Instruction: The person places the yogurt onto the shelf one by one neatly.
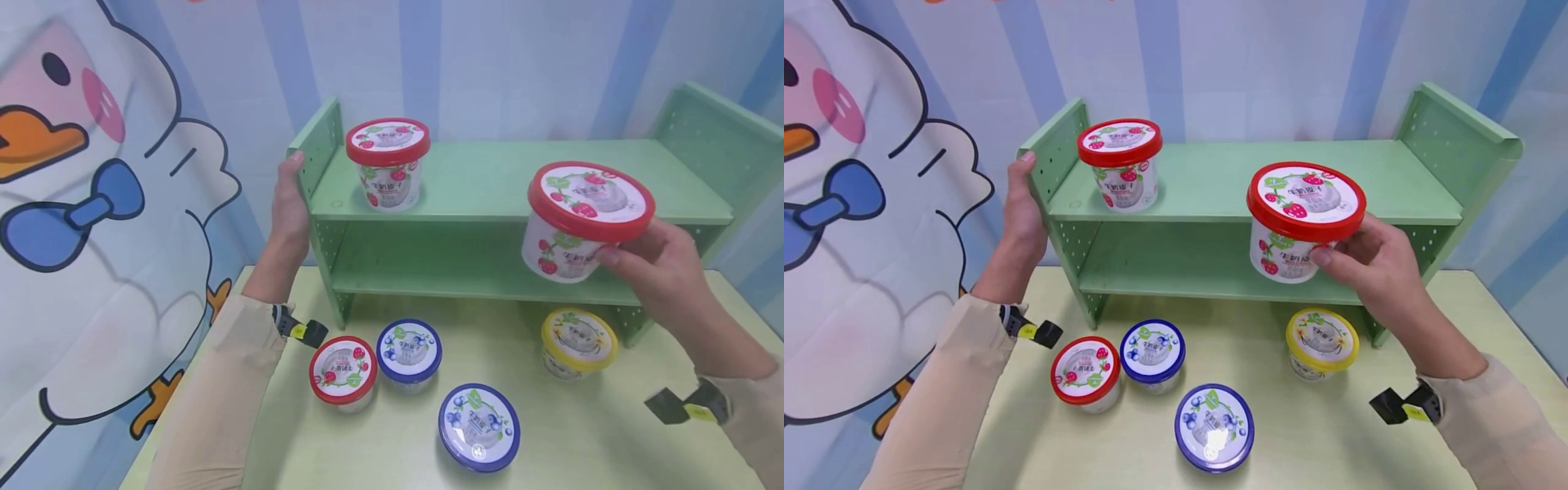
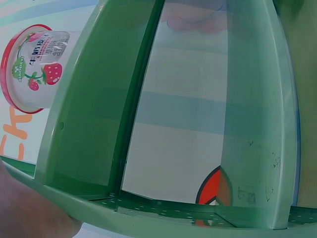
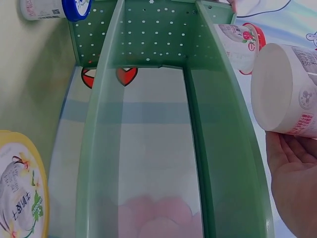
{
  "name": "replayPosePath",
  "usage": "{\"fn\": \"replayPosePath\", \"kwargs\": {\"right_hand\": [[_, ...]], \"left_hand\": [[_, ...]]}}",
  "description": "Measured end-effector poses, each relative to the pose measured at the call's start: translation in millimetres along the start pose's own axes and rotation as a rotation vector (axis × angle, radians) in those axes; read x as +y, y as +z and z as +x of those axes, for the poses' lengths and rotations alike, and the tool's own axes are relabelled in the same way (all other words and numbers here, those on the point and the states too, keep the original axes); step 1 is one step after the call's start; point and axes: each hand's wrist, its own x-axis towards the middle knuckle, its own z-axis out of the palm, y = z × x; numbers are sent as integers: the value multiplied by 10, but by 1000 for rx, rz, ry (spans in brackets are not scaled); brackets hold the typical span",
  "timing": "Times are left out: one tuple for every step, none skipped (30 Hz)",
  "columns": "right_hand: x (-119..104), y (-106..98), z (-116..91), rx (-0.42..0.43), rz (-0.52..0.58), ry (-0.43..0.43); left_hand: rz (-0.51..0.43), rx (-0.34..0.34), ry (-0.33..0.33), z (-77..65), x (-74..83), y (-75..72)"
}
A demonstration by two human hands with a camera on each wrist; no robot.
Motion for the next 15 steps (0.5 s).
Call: {"fn": "replayPosePath", "kwargs": {"right_hand": [[-10, 2, 9, 0, -26, 1], [-20, 5, 18, 0, -35, 2], [-29, 7, 30, -1, -50, 2], [-37, 9, 41, -1, -57, 3], [-46, 12, 53, 0, -70, 3], [-54, 14, 66, 0, -83, 2], [-61, 18, 79, -1, -89, 0], [-67, 22, 92, -1, -75, -4], [-73, 25, 104, -1, -72, -5], [-78, 28, 114, -3, -61, -9], [-83, 33, 124, -5, -60, -14], [-88, 36, 133, -7, -45, -17], [-93, 38, 139, -10, -37, -21], [-94, 40, 145, -11, -11, -23], [-97, 40, 150, -12, -5, -26]], "left_hand": [[1, 2, -1, 0, 0, 0], [4, 4, -1, 1, 1, 0], [6, 6, -3, -1, 3, 1], [9, 10, -5, -1, 5, 1], [11, 11, -6, 0, 7, 2], [13, 13, -7, -1, 8, 2], [15, 14, -7, -2, 9, 3], [15, 14, -7, -3, 11, 3], [16, 14, -8, -3, 9, 2], [17, 14, -8, -2, 9, 2], [17, 12, -6, -3, 9, 2], [16, 12, -6, -4, 8, 2], [15, 11, -7, -3, 8, 4], [11, 10, -8, -2, 7, 5], [7, 10, -9, -2, 7, 6]]}}
